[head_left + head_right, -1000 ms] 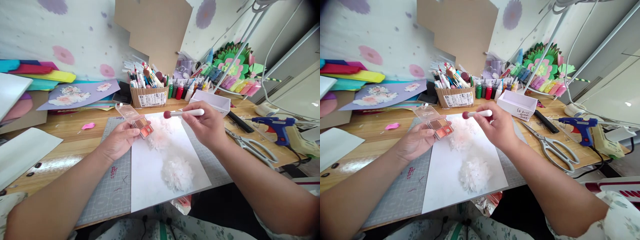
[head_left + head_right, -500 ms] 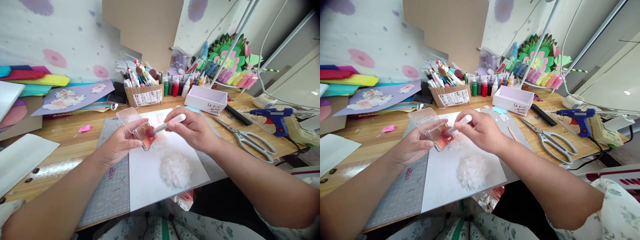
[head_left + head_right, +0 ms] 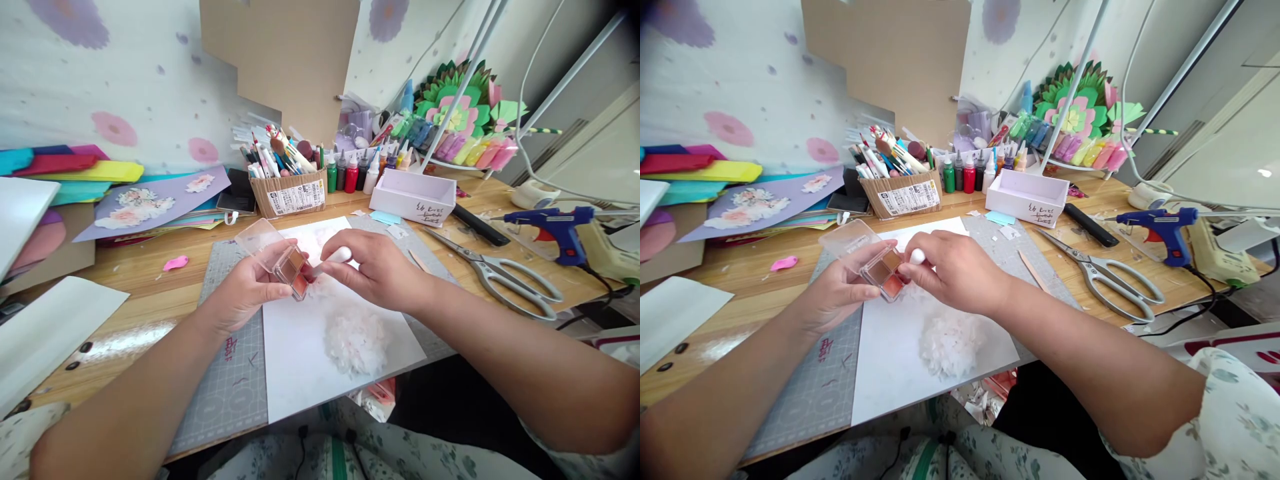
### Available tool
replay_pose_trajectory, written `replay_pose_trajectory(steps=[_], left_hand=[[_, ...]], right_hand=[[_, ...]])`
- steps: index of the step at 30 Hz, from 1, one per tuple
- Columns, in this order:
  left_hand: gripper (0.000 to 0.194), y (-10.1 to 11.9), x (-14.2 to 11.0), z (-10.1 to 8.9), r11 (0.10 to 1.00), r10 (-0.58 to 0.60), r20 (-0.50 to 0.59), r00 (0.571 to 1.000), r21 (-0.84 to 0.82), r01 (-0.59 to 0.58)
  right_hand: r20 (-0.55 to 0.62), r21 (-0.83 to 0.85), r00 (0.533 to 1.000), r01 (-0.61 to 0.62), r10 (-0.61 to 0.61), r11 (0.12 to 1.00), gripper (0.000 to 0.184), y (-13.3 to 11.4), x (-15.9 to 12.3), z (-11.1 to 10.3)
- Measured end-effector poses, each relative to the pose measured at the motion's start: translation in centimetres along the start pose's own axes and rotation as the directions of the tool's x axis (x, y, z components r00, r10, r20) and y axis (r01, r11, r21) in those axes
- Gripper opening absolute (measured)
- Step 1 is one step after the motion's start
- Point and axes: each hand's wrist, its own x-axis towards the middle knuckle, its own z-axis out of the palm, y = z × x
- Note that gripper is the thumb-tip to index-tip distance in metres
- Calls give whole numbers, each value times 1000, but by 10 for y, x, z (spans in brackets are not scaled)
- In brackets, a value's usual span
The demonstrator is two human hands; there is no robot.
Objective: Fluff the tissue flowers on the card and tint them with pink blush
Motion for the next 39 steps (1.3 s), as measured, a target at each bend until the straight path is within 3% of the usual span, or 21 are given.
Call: replay_pose_trajectory(steps=[11,16,19,23,28,30,33,35,39], left_hand=[[63,-2,0,-1,997,7,-1,1000,80,-7],[60,2,1,1,998,33,-59,998,51,-30],[55,3,3,1,997,69,-85,994,21,-68],[49,3,5,-1,995,97,-132,986,6,-97],[51,3,5,0,997,76,-168,983,-6,-78],[52,4,5,1,997,71,-162,984,-8,-73],[55,4,4,2,998,57,-138,989,-16,-60],[56,4,3,2,998,50,-109,993,-18,-52],[55,4,1,4,998,63,-35,997,-22,-64]], right_hand=[[-15,-28,994,109,-109,994,17,3,0,5],[-35,-122,999,-6,2,992,17,7,1,3],[-7,-73,1000,0,-1,997,17,8,1,3],[-41,-160,999,-31,25,987,17,8,1,3],[43,-133,999,11,-6,991,18,8,0,0],[-33,-137,999,-6,2,991,17,7,-1,-1],[-152,2,988,23,-22,1000,16,3,-1,1],[-138,28,990,35,-31,999,15,2,0,3],[-63,-80,998,22,-27,997,16,2,1,5]])
